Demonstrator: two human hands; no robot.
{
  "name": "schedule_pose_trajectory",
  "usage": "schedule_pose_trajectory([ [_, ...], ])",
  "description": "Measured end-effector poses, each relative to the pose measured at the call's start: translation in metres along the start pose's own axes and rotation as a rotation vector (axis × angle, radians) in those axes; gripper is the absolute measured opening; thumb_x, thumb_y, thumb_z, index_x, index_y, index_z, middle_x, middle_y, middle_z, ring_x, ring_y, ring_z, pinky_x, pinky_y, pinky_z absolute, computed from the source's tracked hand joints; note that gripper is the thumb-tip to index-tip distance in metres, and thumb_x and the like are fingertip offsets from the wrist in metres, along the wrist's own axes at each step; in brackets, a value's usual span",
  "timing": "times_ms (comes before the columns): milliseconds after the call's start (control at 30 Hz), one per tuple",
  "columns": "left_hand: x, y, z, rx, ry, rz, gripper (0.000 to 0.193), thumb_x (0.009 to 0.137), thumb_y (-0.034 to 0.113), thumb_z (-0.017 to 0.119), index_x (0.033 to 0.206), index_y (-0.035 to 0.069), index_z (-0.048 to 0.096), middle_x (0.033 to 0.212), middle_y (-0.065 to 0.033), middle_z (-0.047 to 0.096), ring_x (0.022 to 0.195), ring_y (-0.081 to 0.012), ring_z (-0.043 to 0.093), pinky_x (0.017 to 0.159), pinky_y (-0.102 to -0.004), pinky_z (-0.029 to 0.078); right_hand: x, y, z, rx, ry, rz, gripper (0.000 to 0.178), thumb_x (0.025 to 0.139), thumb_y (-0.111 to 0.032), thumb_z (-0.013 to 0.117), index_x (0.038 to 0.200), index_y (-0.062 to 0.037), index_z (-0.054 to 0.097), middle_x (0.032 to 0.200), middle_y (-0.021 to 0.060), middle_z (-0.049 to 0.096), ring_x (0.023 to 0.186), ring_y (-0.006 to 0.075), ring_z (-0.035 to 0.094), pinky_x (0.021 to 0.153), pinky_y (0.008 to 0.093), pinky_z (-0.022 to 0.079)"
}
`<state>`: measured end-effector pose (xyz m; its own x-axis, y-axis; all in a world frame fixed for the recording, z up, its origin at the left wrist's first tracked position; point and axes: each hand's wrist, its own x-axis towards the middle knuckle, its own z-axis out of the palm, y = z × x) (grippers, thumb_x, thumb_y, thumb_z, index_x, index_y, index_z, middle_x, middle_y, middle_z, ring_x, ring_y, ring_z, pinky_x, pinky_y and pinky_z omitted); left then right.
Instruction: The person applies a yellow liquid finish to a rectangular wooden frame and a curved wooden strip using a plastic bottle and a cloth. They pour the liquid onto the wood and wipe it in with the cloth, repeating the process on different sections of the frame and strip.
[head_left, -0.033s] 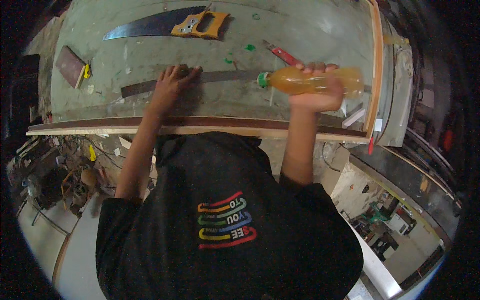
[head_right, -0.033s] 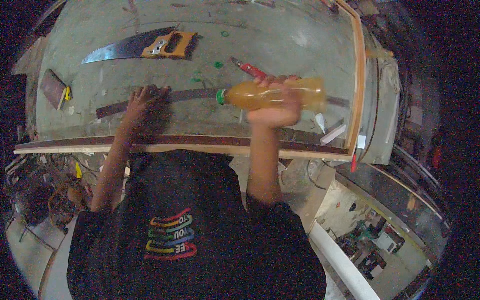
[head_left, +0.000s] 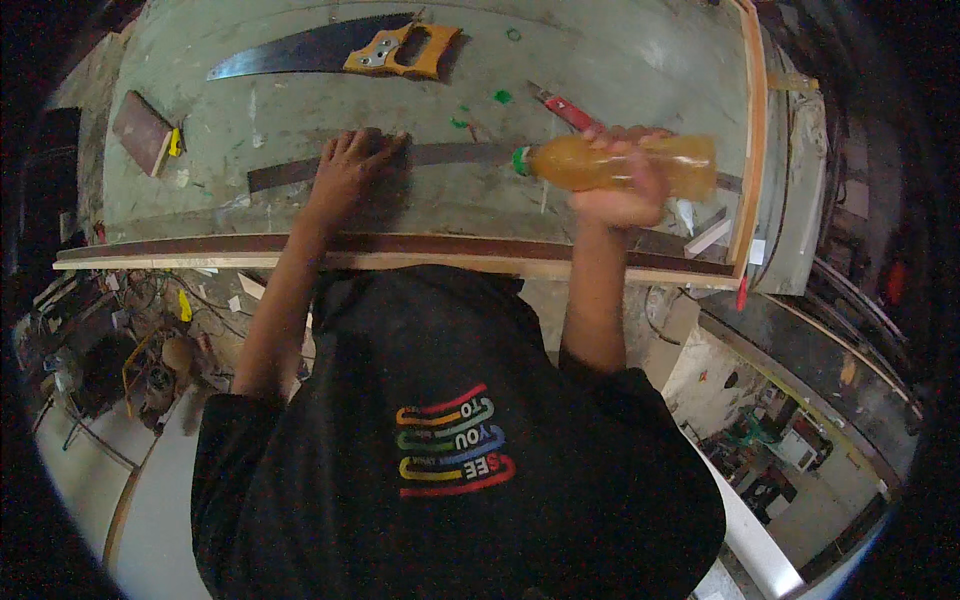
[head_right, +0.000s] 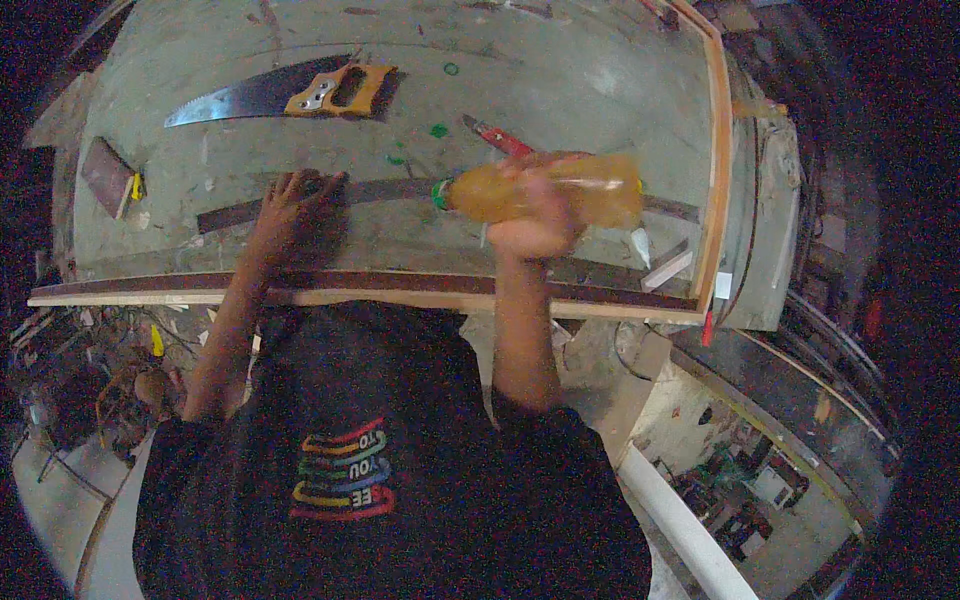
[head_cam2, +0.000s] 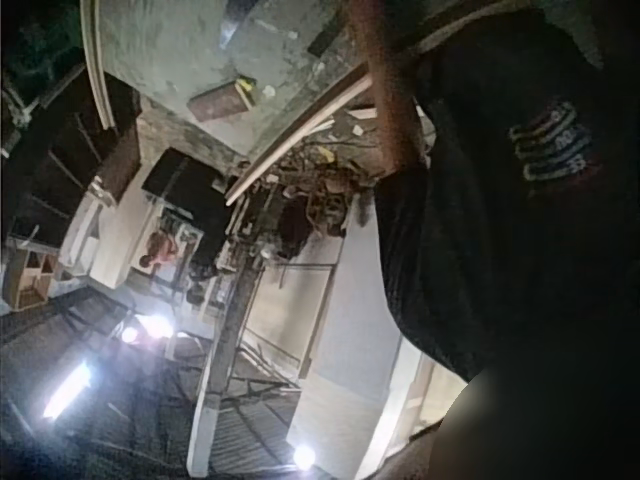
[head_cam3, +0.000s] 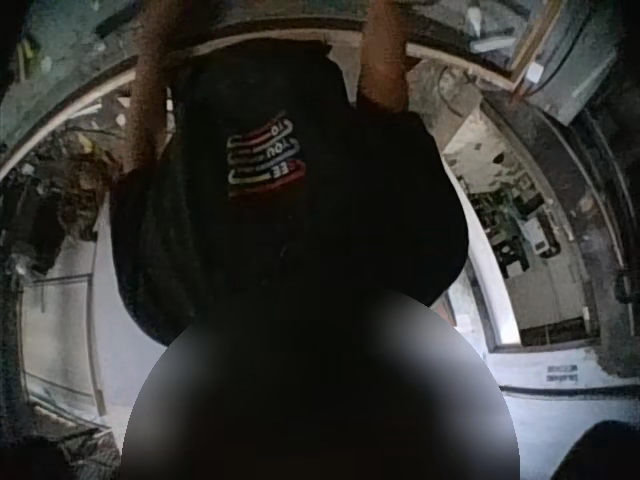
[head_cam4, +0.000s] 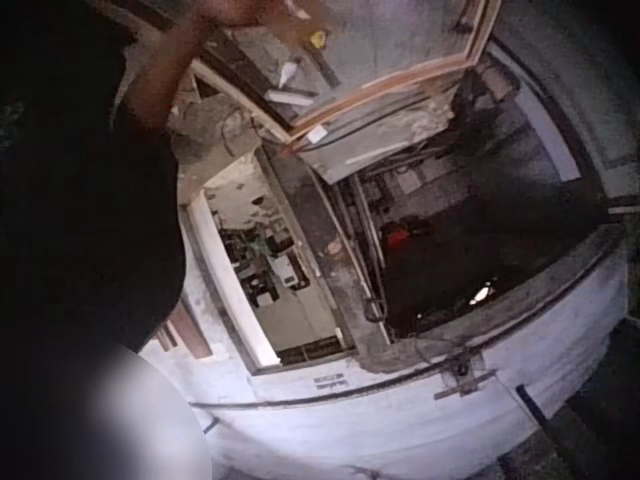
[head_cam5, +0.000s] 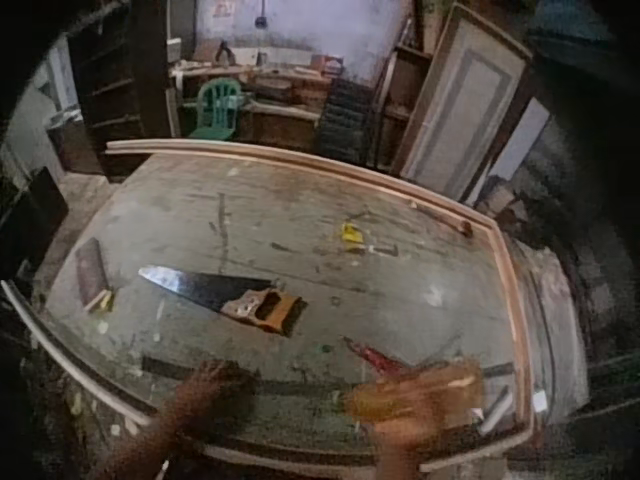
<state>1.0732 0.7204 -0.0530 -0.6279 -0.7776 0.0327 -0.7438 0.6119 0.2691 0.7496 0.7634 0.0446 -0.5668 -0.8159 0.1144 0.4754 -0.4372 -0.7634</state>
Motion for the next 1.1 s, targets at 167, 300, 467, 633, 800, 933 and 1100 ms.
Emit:
schedule_pose_trajectory([
  [167,0.019,0.016,0.017,-0.11,0.013,0.072,0.057,0.094,0.018,0.058,0.149,0.032,0.052,0.133,-0.0081,0.053,0.121,-0.0316,0.05,0.104,-0.0466,0.04,-0.05,0.082,-0.012,-0.724,-0.393,-0.192,0.043,0.077,-0.012,0.078,0.114,-0.0065,0.059,0.103,0.009,0.065,0.092,0.0231,0.066,0.082,0.0434,0.057],
  [300,0.021,0.024,0.012,-0.171,0.046,0.052,0.056,0.092,0.021,0.063,0.146,0.032,0.055,0.135,-0.0072,0.052,0.119,-0.0308,0.051,0.102,-0.0459,0.04,-0.058,0.111,-0.021,-1.011,-0.558,-0.147,0.073,0.066,-0.037,0.09,0.121,-0.0071,0.055,0.11,0.0052,0.061,0.098,0.0206,0.062,0.086,0.0421,0.054],
  [467,0.019,0.03,0.007,-0.193,0.027,0.0,0.056,0.092,0.024,0.066,0.146,0.035,0.055,0.14,-0.0072,0.05,0.116,-0.0311,0.052,0.101,-0.0474,0.041,-0.027,0.115,-0.095,-0.878,-0.285,-0.158,0.074,0.067,-0.025,0.091,0.127,-0.0077,0.051,0.106,0.0067,0.063,0.094,0.0215,0.063,0.085,0.0408,0.055],
  [633,0.021,0.031,0.008,-0.128,0.046,0.011,0.054,0.095,0.026,0.064,0.147,0.035,0.054,0.141,-0.008,0.05,0.115,-0.0299,0.053,0.101,-0.0473,0.04,0.031,0.055,-0.176,-0.517,-0.043,-0.098,0.077,0.069,-0.014,0.09,0.132,-0.0086,0.047,0.106,0.0074,0.064,0.089,0.0211,0.064,0.083,0.0399,0.056],
  [800,0.021,0.032,0.007,-0.155,0.033,0.01,0.053,0.095,0.025,0.062,0.147,0.034,0.055,0.139,-0.0085,0.051,0.115,-0.0293,0.053,0.101,-0.0468,0.039,0.018,0.106,-0.127,-0.974,0.039,-0.848,0.065,0.067,-0.021,0.09,0.12,-0.0103,0.053,0.097,0.0044,0.064,0.082,0.0208,0.064,0.077,0.0402,0.057],
  [933,0.021,0.032,0.008,-0.181,0.041,0.017,0.052,0.095,0.022,0.062,0.146,0.032,0.057,0.136,-0.0089,0.053,0.115,-0.0293,0.053,0.102,-0.0469,0.038,-0.017,0.126,-0.091,-1.134,-0.481,-0.666,0.056,0.065,-0.028,0.092,0.108,-0.0078,0.062,0.101,0.0071,0.064,0.09,0.0248,0.062,0.086,0.0449,0.05],
  [1100,0.026,0.035,0.011,-0.102,0.009,0.009,0.054,0.093,0.021,0.063,0.145,0.033,0.057,0.136,-0.009,0.053,0.117,-0.0305,0.052,0.102,-0.0464,0.038,-0.018,0.166,-0.07,-1.107,-0.17,-0.961,0.04,0.075,-0.029,0.084,0.102,-0.0053,0.066,0.086,0.0034,0.064,0.082,0.023,0.063,0.079,0.0432,0.051],
])
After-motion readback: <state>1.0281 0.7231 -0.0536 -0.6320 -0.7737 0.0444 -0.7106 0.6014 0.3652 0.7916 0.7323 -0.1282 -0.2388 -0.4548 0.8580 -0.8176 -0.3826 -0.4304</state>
